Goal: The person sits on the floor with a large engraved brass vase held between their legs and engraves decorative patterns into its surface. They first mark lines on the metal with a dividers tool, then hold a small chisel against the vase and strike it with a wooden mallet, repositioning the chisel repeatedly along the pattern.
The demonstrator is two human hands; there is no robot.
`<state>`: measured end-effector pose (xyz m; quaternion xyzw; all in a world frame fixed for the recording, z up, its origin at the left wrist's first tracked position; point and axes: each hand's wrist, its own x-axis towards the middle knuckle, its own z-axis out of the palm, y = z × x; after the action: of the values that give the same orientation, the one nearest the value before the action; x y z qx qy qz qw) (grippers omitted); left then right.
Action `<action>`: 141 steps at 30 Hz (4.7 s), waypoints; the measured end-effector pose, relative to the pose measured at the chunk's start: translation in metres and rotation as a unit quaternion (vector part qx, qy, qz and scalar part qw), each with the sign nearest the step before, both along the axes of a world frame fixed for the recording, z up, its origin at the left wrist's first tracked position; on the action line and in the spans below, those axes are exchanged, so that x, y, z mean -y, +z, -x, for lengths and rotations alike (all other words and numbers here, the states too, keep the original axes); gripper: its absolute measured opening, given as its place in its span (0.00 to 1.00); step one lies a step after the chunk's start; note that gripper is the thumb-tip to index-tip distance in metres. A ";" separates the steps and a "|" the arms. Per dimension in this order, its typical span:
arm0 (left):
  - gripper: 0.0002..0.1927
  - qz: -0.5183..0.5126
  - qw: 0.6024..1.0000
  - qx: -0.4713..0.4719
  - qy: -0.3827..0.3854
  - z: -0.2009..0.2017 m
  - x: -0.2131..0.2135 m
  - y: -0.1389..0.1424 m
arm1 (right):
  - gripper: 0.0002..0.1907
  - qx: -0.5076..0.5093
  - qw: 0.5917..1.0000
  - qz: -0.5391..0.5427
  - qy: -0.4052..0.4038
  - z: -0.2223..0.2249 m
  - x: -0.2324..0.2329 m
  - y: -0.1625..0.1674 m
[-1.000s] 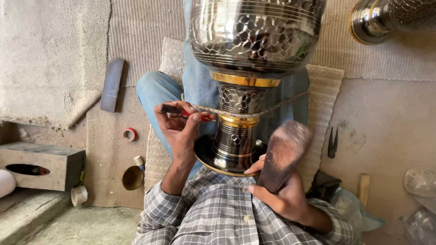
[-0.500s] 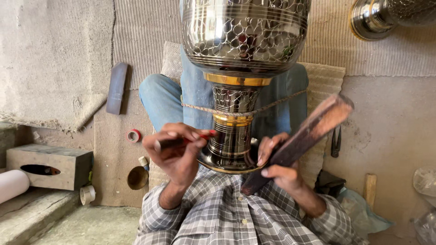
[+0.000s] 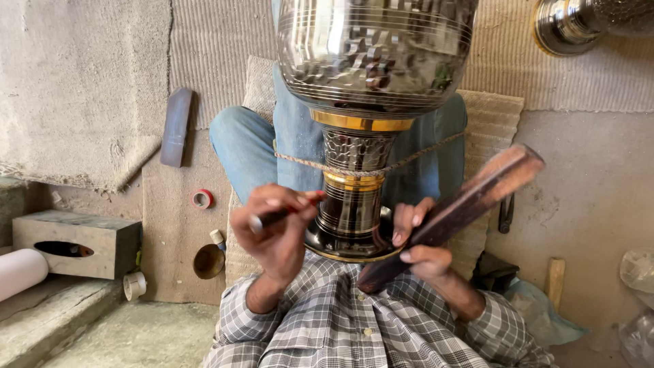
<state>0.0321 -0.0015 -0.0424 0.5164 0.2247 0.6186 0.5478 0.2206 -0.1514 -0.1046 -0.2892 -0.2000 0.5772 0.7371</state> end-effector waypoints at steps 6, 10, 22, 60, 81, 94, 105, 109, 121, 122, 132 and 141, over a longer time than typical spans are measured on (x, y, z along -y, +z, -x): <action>0.25 -0.035 0.997 -0.063 -0.028 0.005 0.007 0.015 | 0.29 -0.054 0.998 0.004 0.018 -0.005 -0.008 -0.004; 0.23 0.040 0.998 -0.001 -0.039 0.007 0.000 0.009 | 0.31 0.097 0.995 0.006 0.001 -0.004 -0.001 0.018; 0.21 0.001 0.994 -0.107 -0.035 -0.001 0.004 0.021 | 0.31 0.076 0.996 0.033 0.018 -0.006 0.001 0.019; 0.23 0.008 0.940 -0.254 -0.229 -0.020 -0.043 0.057 | 0.37 0.412 0.895 -0.046 -0.164 -0.056 -0.041 0.006; 0.22 -0.052 0.930 -0.269 -0.245 -0.026 -0.051 0.055 | 0.43 0.725 0.685 0.061 0.037 -0.142 -0.053 0.176; 0.24 -0.206 0.850 -0.356 -0.330 -0.048 -0.073 0.076 | 0.49 0.822 0.562 0.074 0.062 -0.146 -0.009 0.166; 0.24 -0.047 0.891 -0.347 -0.288 -0.040 -0.059 0.082 | 0.54 0.819 0.572 0.044 0.011 -0.149 -0.021 0.160; 0.24 -0.114 0.893 -0.328 -0.285 -0.034 -0.063 0.080 | 0.49 0.760 0.645 0.074 0.023 -0.149 -0.033 0.172; 0.16 0.000 0.943 -0.280 -0.180 -0.014 -0.037 0.038 | 0.48 0.875 0.431 0.008 0.221 -0.130 -0.118 0.223; 0.16 0.011 0.945 -0.280 -0.169 -0.013 -0.035 0.035 | 0.49 0.884 0.398 -0.007 0.246 -0.131 -0.121 0.223; 0.16 -0.019 0.928 -0.299 -0.221 -0.019 -0.044 0.049 | 0.48 0.881 0.385 0.071 0.265 -0.139 -0.102 0.213; 0.25 -0.068 0.900 -0.321 -0.289 -0.032 -0.061 0.075 | 0.30 0.790 0.586 0.152 0.092 -0.157 -0.053 0.187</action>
<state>0.0638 0.0597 0.0328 0.7648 0.1868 0.2480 0.5646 0.3773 -0.0986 0.0820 -0.7194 -0.6386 0.2083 0.1770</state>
